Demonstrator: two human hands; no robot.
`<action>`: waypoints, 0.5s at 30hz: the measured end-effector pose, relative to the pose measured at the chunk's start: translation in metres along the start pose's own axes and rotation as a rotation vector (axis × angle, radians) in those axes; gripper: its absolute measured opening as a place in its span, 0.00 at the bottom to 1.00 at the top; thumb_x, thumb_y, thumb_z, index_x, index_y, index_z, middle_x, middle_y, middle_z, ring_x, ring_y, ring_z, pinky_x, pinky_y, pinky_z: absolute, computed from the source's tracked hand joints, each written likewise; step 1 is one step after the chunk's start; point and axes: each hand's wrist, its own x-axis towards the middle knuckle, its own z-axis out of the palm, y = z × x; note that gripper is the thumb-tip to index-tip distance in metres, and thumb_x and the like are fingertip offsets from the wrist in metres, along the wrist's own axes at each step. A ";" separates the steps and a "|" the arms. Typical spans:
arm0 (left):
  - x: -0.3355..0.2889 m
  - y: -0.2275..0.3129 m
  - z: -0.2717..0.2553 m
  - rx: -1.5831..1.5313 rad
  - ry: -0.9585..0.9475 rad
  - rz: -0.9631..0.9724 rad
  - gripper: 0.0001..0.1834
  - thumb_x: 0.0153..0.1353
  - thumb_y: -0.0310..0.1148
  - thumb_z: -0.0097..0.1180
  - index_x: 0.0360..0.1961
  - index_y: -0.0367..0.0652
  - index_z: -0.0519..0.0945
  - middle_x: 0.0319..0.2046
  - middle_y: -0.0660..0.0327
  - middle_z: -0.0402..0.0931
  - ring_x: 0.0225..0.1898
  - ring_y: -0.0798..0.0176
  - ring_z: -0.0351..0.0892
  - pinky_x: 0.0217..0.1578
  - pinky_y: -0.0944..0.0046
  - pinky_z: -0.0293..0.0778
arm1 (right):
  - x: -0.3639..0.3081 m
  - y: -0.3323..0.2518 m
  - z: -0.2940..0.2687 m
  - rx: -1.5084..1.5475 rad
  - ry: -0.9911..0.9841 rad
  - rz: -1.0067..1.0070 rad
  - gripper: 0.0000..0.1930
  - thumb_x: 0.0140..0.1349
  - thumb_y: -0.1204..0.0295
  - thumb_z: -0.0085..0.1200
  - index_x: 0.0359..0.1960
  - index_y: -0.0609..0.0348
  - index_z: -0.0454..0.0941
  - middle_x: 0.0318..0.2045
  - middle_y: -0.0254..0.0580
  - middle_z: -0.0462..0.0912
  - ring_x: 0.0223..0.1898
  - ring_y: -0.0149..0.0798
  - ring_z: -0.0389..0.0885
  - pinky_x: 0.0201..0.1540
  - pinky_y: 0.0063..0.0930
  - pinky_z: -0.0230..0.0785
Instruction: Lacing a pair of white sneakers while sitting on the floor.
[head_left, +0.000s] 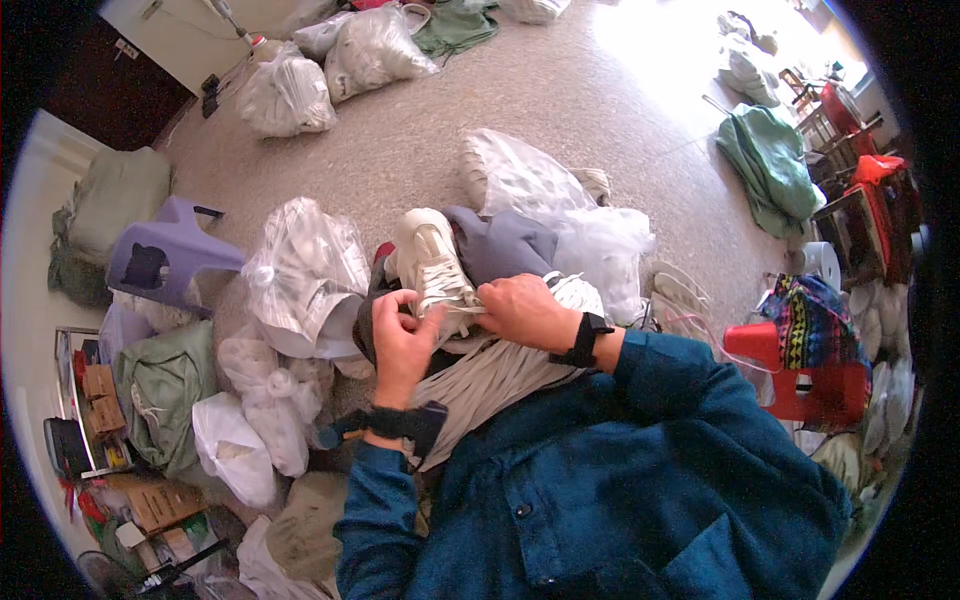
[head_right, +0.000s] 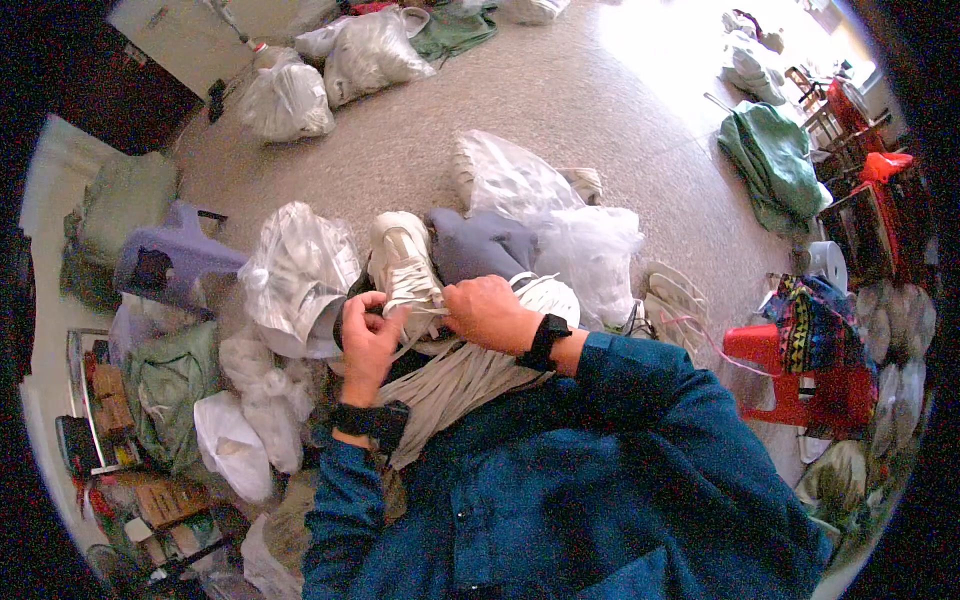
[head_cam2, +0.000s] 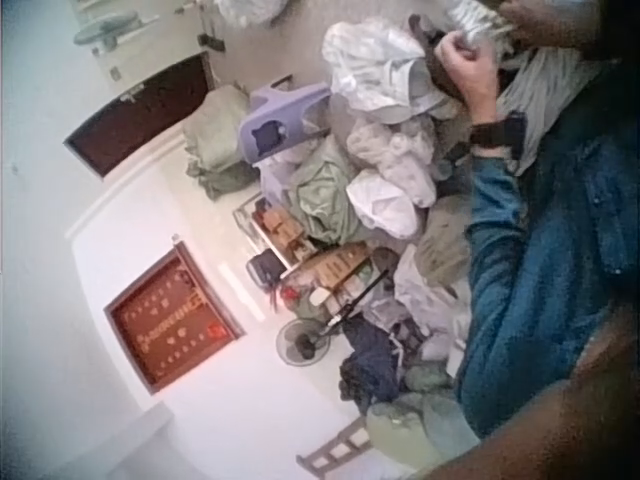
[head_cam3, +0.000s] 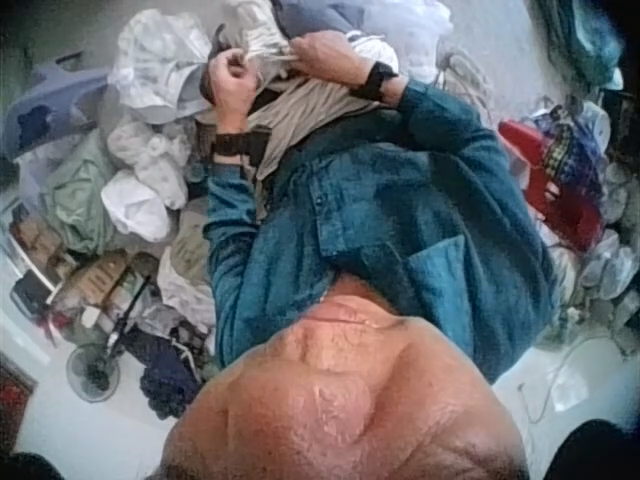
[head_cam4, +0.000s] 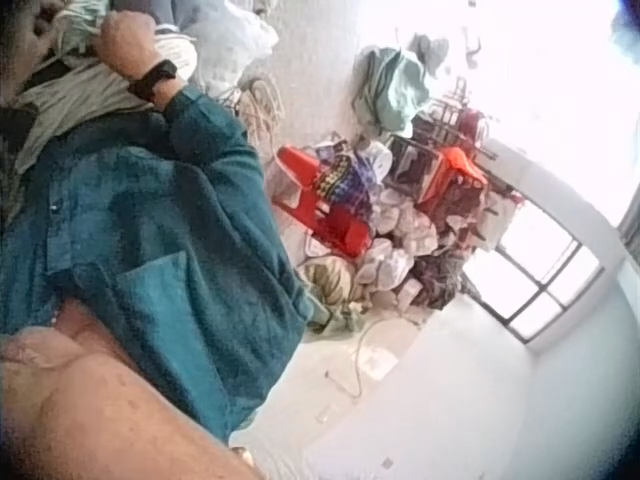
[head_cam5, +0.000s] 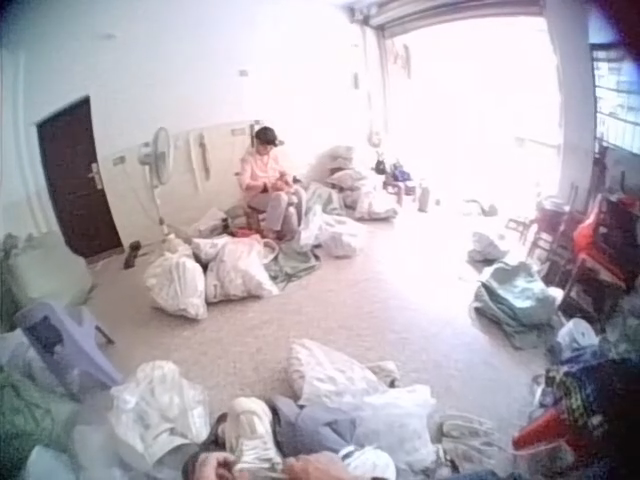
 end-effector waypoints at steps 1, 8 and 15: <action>-0.007 0.004 0.005 0.194 0.079 0.152 0.22 0.53 0.28 0.68 0.48 0.37 0.73 0.37 0.60 0.71 0.28 0.65 0.73 0.35 0.67 0.75 | 0.000 0.000 -0.003 0.012 -0.009 0.019 0.13 0.54 0.63 0.59 0.24 0.61 0.75 0.24 0.51 0.80 0.30 0.55 0.81 0.33 0.47 0.73; -0.008 -0.026 -0.003 -0.228 0.044 -0.188 0.21 0.58 0.23 0.60 0.53 0.33 0.72 0.42 0.56 0.81 0.40 0.65 0.80 0.43 0.65 0.77 | 0.000 0.007 -0.007 0.039 -0.046 0.019 0.12 0.56 0.64 0.58 0.25 0.60 0.75 0.23 0.51 0.80 0.30 0.55 0.81 0.33 0.47 0.72; -0.004 -0.032 -0.007 -0.058 -0.133 -0.065 0.17 0.63 0.22 0.54 0.53 0.32 0.74 0.43 0.56 0.82 0.44 0.67 0.80 0.46 0.66 0.75 | -0.016 0.002 -0.020 0.438 -0.029 -0.083 0.11 0.64 0.66 0.52 0.30 0.61 0.75 0.23 0.57 0.78 0.28 0.62 0.77 0.30 0.50 0.68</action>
